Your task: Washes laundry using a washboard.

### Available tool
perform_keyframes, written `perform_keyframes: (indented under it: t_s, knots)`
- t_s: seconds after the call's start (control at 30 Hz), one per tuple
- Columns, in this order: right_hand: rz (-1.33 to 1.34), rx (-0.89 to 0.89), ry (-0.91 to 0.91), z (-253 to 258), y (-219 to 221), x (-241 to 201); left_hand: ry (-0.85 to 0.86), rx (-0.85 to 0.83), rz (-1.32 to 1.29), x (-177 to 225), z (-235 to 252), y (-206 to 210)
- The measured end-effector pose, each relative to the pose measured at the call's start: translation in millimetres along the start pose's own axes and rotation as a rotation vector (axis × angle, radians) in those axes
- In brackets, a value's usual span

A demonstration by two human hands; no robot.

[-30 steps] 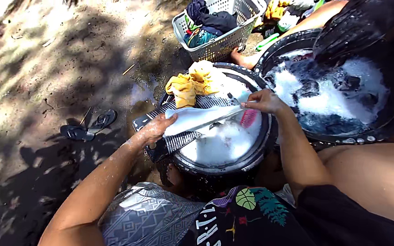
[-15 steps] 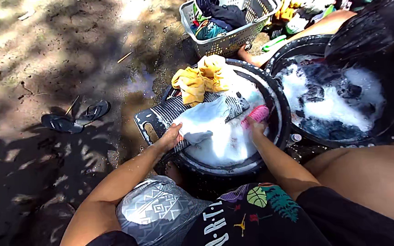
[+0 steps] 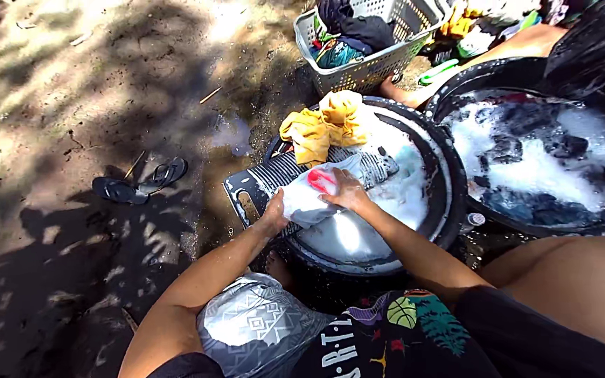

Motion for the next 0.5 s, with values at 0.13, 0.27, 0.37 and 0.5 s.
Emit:
perform_keyframes:
  t_s: [0.13, 0.27, 0.37, 0.5]
  knots:
    - [-0.052, 0.018, -0.105, 5.3, 4.5, -9.7, -0.015, -0.005, -0.073, -7.8, 2.5, -1.3]
    - [0.283, 0.106, -0.346, -17.1, 28.6, -75.0, -0.023, -0.008, -0.098, -10.5, -2.5, 1.0]
    - [0.273, 0.097, -0.359, -1.2, 35.7, -20.9, -0.057, -0.013, 0.014, -10.5, -7.4, -11.6]
    - [0.092, 0.325, 0.026, 16.2, -26.3, 115.7, -0.073, 0.020, 0.057, -10.8, -12.3, -15.5]
Point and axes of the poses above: each hand's wrist, its own z-axis towards the middle knuckle, its own y-axis out of the palm, x = y × z, the point moved 4 cm from there along z, towards the middle knuckle, and after that the axes turned 2 degrees about x, right-handed, at the moved point
